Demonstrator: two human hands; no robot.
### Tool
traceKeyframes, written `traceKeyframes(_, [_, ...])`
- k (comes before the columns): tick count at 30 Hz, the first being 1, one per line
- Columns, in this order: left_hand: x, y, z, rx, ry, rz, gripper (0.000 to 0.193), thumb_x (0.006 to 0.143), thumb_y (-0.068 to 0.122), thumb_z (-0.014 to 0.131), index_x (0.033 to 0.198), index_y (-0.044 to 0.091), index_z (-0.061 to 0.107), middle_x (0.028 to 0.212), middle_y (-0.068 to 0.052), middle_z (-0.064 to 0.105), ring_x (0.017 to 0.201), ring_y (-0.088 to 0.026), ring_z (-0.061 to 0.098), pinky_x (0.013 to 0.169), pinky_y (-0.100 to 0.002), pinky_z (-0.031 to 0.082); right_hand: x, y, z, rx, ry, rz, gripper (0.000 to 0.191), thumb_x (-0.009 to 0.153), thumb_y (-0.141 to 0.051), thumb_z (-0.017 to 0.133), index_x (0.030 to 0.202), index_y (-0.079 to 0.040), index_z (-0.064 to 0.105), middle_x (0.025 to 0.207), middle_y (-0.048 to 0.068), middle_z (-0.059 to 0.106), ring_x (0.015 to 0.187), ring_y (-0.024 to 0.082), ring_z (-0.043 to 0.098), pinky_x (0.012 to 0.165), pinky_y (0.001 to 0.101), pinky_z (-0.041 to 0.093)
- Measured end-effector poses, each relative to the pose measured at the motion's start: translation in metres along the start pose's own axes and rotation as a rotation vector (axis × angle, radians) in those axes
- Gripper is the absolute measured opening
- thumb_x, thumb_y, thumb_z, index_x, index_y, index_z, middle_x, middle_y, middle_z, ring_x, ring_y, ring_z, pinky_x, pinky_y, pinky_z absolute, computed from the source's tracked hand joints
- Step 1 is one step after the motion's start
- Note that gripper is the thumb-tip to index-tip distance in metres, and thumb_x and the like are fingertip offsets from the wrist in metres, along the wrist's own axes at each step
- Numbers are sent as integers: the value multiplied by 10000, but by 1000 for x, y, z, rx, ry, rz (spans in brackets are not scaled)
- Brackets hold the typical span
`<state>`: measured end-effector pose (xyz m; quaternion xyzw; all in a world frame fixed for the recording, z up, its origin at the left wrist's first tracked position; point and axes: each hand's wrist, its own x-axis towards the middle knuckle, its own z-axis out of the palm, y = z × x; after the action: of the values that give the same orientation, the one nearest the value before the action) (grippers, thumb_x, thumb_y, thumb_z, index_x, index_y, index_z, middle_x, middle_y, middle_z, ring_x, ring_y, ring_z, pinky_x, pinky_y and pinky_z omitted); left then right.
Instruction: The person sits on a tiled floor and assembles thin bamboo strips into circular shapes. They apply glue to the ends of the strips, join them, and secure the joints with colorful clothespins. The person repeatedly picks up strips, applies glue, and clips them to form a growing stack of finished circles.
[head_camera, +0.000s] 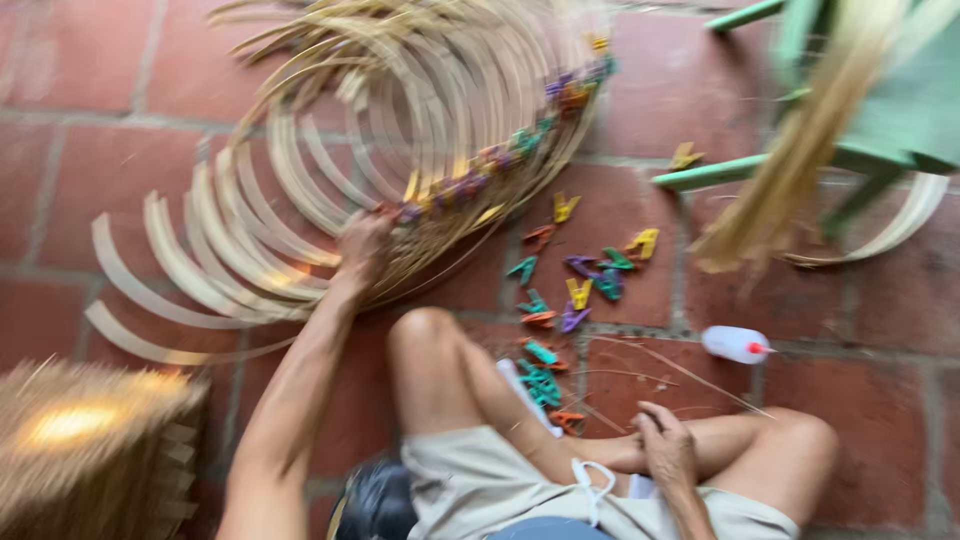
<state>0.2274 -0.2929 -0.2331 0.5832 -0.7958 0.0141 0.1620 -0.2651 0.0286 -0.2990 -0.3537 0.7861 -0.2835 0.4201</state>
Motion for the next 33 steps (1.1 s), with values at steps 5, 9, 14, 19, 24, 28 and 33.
traceKeyframes(5, [3,28,-21,-188,-245,-267,212,882,151,700,1065,192,800,903,-131,734,844,-325,687,726,-456,538,37,-46,-34,166,20,-245,256,956,-96,614,1162,14,720,816,49,749,664,107,660,602,254,548])
traceKeyframes(9, [16,24,-41,-714,-556,-679,295,970,133,582,1215,159,743,981,-122,780,775,-252,727,716,-444,611,102,-123,-86,75,284,-323,194,995,-130,620,1026,16,743,764,52,716,637,110,647,580,273,497])
traceKeyframes(14, [5,23,-56,-945,-248,-1109,412,1046,54,486,1419,127,646,1118,-352,646,1066,-508,539,658,-526,643,190,-204,-133,-171,693,-866,146,950,-133,716,993,1,753,887,149,734,794,218,701,685,370,565])
traceKeyframes(19, [-21,40,-75,-1143,4,-982,283,1082,18,493,1279,-5,694,1032,-180,756,743,-197,618,568,-322,488,229,-228,-138,-458,626,-555,141,863,-157,680,867,-34,748,810,181,731,741,315,714,671,447,568])
traceKeyframes(24, [-40,96,-78,-1331,72,-862,332,997,-63,481,1265,-2,668,1077,-153,732,813,-179,731,631,-306,567,233,-226,-135,-219,455,-437,163,824,-200,675,870,-45,695,707,164,723,622,264,720,559,414,579])
traceKeyframes(28, [-42,160,-63,-1393,-74,-805,321,989,-25,502,1260,9,670,1073,-170,757,793,-201,753,722,-365,642,233,-232,-138,-350,534,-548,138,892,-117,629,831,-18,703,626,130,665,509,240,621,419,390,491])
traceKeyframes(33, [-34,241,-61,-1644,-226,-670,321,991,76,528,1268,24,681,984,-193,739,706,-199,720,661,-394,634,176,-226,-138,-205,573,-801,144,952,-52,583,852,1,672,655,94,653,536,188,629,440,328,491])
